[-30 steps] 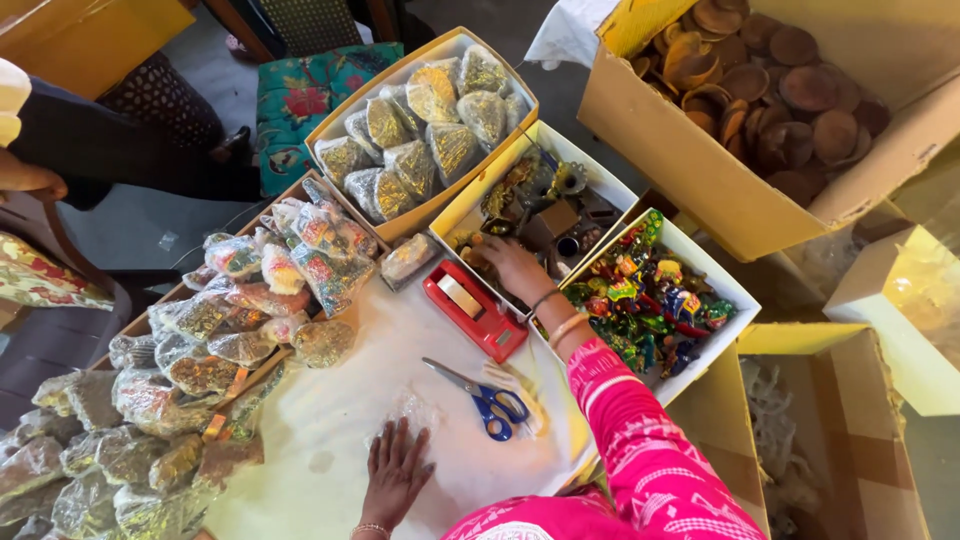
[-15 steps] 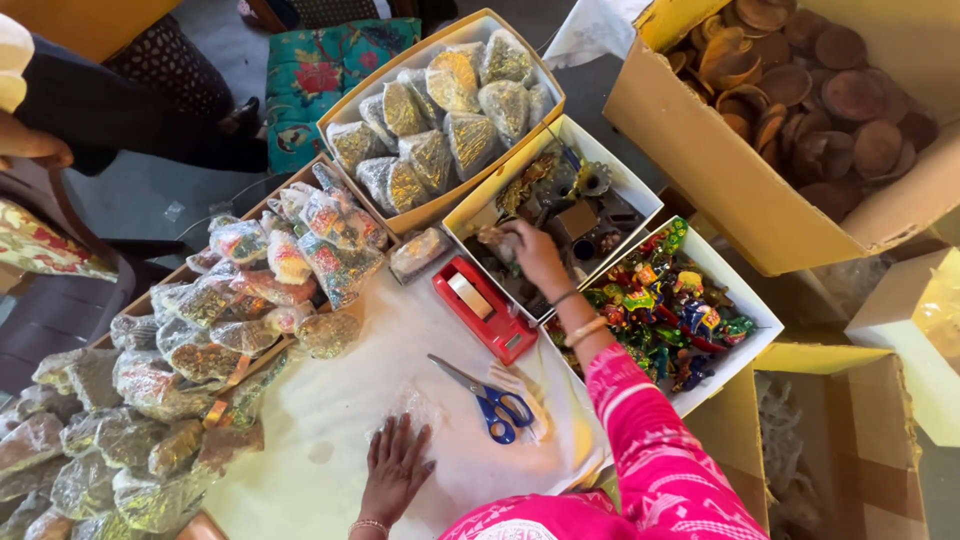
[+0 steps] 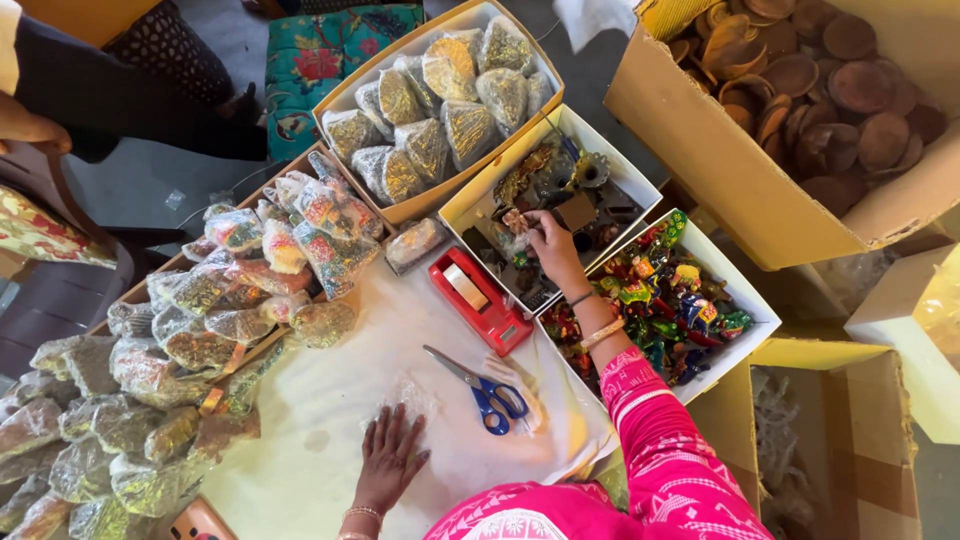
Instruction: The person wraps small decorative items in bubble wrap on a table. They pick up items from boxes, place them on a sheet of bubble wrap, fold the wrap around the item, and secure it with a rubber band. The wrapped items are then placed into a cardboard box.
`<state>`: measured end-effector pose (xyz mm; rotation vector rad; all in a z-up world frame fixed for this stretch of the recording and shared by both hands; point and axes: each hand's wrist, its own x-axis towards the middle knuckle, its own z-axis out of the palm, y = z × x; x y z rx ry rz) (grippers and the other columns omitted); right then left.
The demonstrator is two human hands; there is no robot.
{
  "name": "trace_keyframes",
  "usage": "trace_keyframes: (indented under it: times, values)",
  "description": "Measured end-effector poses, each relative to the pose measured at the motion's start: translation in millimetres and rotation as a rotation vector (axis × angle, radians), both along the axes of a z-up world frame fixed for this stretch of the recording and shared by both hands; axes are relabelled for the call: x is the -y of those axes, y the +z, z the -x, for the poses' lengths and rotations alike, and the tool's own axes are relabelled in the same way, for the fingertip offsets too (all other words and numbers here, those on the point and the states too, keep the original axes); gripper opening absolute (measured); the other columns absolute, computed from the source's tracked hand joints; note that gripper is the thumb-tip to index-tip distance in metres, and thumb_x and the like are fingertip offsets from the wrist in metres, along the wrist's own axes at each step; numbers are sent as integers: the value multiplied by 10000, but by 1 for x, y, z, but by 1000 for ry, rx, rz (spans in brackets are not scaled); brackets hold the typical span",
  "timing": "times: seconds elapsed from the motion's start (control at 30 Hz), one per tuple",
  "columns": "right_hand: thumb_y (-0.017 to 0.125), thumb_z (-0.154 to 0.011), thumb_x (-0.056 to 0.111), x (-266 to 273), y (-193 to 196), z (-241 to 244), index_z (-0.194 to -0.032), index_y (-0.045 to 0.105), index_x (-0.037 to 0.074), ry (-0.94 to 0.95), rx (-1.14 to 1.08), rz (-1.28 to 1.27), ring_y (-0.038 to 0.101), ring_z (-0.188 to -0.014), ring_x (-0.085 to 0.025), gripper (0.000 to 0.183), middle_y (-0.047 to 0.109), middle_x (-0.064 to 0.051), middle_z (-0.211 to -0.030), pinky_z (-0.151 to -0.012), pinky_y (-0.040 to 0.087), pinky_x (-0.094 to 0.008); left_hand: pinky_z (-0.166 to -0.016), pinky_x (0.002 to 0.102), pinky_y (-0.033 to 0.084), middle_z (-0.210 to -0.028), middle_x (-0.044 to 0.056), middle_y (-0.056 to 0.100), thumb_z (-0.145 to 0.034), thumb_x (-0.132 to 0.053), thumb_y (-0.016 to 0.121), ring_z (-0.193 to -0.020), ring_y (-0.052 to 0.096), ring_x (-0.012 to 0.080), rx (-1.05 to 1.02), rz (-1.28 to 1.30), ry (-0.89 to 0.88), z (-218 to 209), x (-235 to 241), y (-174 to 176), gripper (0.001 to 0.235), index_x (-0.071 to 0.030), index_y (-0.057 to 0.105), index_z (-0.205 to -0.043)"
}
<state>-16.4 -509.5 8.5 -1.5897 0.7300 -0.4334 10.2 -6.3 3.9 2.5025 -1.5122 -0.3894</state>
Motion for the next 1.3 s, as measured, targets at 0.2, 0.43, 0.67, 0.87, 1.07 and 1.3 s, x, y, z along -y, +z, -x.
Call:
trace_keyframes:
  times: [0.2,0.43,0.67,0.87,1.07,1.3]
  values:
    - [620,-959,95,-5,17,1,-1307,602,97,0,-82,431,691,-796,-349,349,684,-217,-935,-746,557,-417,-1212,515,102,-1663,101,209,-945,-542,524,-1533,140,337,42,26,10,0,-7,-22,669,-308,367,-1552]
    - [651,-909,37,8,-20,4,-1232,618,35,99,55,635,677,-1019,-366,324,693,-207,-1113,-916,532,-409,-1250,516,93,-1697,106,192,-996,-559,479,-1565,126,344,15,-58,31,5,-9,-10,650,-314,353,-1584]
    - [546,-984,-13,18,-24,9,-1228,581,34,196,282,187,598,-1072,-147,250,617,-34,-1147,-972,516,-290,-1247,491,98,-1671,106,212,-946,-544,539,-1545,144,327,-143,24,78,5,-5,15,719,-231,358,-1568]
    - [556,-1167,84,15,-7,6,-1319,510,46,195,365,4,591,-1086,-87,164,645,-7,-1190,-994,477,-250,-1237,472,343,-1567,128,489,-983,-150,649,-1540,316,366,-362,480,478,15,-11,6,475,-90,513,-1434]
    - [606,-1022,60,9,-13,1,-1245,588,46,228,192,94,622,-1012,-76,225,664,-6,-1118,-904,527,-242,-1157,491,417,-1423,145,557,-926,-66,690,-1397,422,416,-146,469,499,4,-14,7,414,-79,561,-1319]
    - [602,-1048,134,5,4,8,-1245,572,53,64,366,-9,640,-941,-76,215,659,-1,-1090,-781,518,-234,-1168,533,333,-1496,191,459,-917,-229,677,-1414,359,447,-41,313,344,4,-20,-11,519,-22,536,-1372]
